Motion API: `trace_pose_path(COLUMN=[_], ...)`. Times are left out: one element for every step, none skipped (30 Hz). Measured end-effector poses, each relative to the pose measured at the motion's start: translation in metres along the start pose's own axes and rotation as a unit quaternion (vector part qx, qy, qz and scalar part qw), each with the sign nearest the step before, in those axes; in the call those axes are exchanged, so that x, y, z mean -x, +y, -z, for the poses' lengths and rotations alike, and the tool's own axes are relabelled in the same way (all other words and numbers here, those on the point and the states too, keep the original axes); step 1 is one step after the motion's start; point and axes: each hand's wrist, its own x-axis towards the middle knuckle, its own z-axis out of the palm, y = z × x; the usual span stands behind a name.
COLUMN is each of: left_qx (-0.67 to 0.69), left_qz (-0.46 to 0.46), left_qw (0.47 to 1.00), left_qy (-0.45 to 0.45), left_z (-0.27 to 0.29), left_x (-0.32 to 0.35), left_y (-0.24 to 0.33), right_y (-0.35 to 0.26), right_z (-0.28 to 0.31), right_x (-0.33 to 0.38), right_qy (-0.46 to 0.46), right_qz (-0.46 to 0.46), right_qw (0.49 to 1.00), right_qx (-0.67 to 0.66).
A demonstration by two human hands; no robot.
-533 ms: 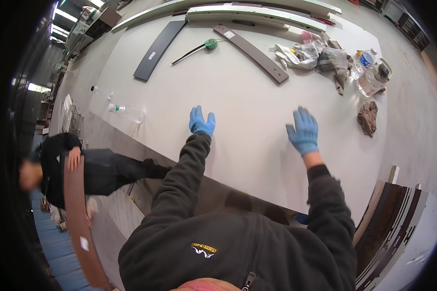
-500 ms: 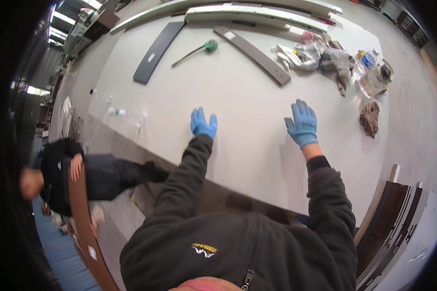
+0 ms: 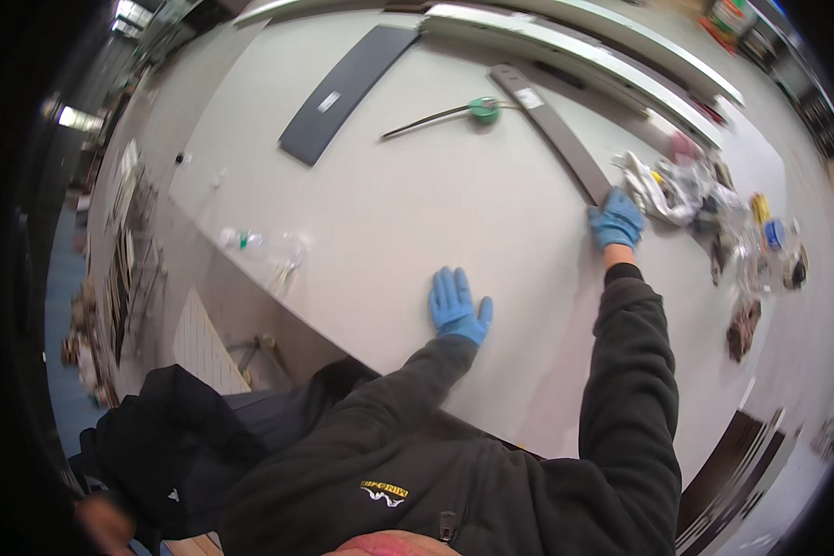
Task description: The person lifts and stacks white flat panels on a workbench, aligning them by hand. The person also places a dark rectangular panel and a long brown trim piece on top of the stack.
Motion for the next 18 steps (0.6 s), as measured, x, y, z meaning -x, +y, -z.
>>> trace_pose_path(left_qx=[0.007, 0.007, 0.025, 0.035, 0.044, 0.053, 0.056, 0.084, 0.109, 0.133, 0.181, 0.214, 0.238, 0.262, 0.268, 0.277, 0.234, 0.212], left_qz=[0.002, 0.009, 0.009, 0.016, 0.021, 0.03, 0.027, 0.03, 0.041, 0.038, 0.045, 0.081, 0.098, 0.108, 0.177, 0.245, 0.284, 0.356], left_qw=[1.0, 1.0, 1.0, 0.999, 0.999, 0.996, 0.997, 0.996, 0.993, 0.99, 0.981, 0.97, 0.955, 0.934, 0.907, 0.872, 0.858, 0.831], left_qy=[-0.003, -0.028, -0.008, -0.013, -0.022, -0.064, -0.052, -0.019, -0.018, 0.023, 0.051, 0.082, 0.15, 0.22, 0.273, 0.321, 0.359, 0.371], left_z=[0.0, 0.001, 0.001, 0.001, 0.002, 0.003, 0.004, 0.005, 0.006, 0.007, 0.009, 0.012, 0.016, 0.021, 0.028, 0.039, 0.054, 0.072], left_x=[0.0, -0.001, -0.001, -0.003, -0.002, -0.001, 0.0, 0.001, 0.003, 0.005, 0.005, 0.005, 0.005, 0.002, -0.005, -0.015, -0.026, -0.037], left_y=[0.0, -0.001, -0.002, -0.004, -0.005, -0.006, -0.007, -0.008, -0.008, -0.01, -0.015, -0.025, -0.037, -0.052, -0.077, -0.108, -0.147, -0.183], right_y=[-0.007, -0.013, -0.019, -0.028, -0.037, -0.046, -0.057, -0.068, -0.076, -0.084, -0.094, -0.101, -0.104, -0.105, -0.104, -0.098, -0.092, -0.087], right_z=[0.006, 0.013, 0.02, 0.025, 0.028, 0.032, 0.034, 0.034, 0.033, 0.033, 0.031, 0.03, 0.028, 0.023, 0.015, 0.006, -0.004, -0.018], right_x=[0.001, 0.003, 0.008, 0.016, 0.029, 0.043, 0.058, 0.077, 0.1, 0.122, 0.139, 0.155, 0.168, 0.179, 0.185, 0.188, 0.186, 0.18], right_qy=[0.0, 0.006, 0.005, 0.005, 0.015, 0.026, 0.019, 0.01, 0.007, -0.008, -0.048, -0.079, -0.062, -0.042, -0.027, -0.021, -0.018, 0.017], right_qz=[0.009, 0.016, 0.042, 0.042, 0.044, 0.041, 0.032, 0.021, 0.015, 0.016, 0.002, -0.012, -0.014, -0.019, -0.019, -0.028, -0.027, 0.005], right_qw=[0.999, 0.998, 0.996, 0.996, 0.996, 0.997, 0.998, 0.998, 0.999, 0.999, 0.998, 0.997, 0.998, 0.999, 0.999, 0.999, 0.999, 1.0], right_qx=[0.033, 0.062, 0.085, 0.083, 0.071, 0.058, 0.055, 0.053, 0.05, 0.037, 0.028, 0.018, 0.018, 0.02, 0.015, 0.016, 0.008, -0.014])
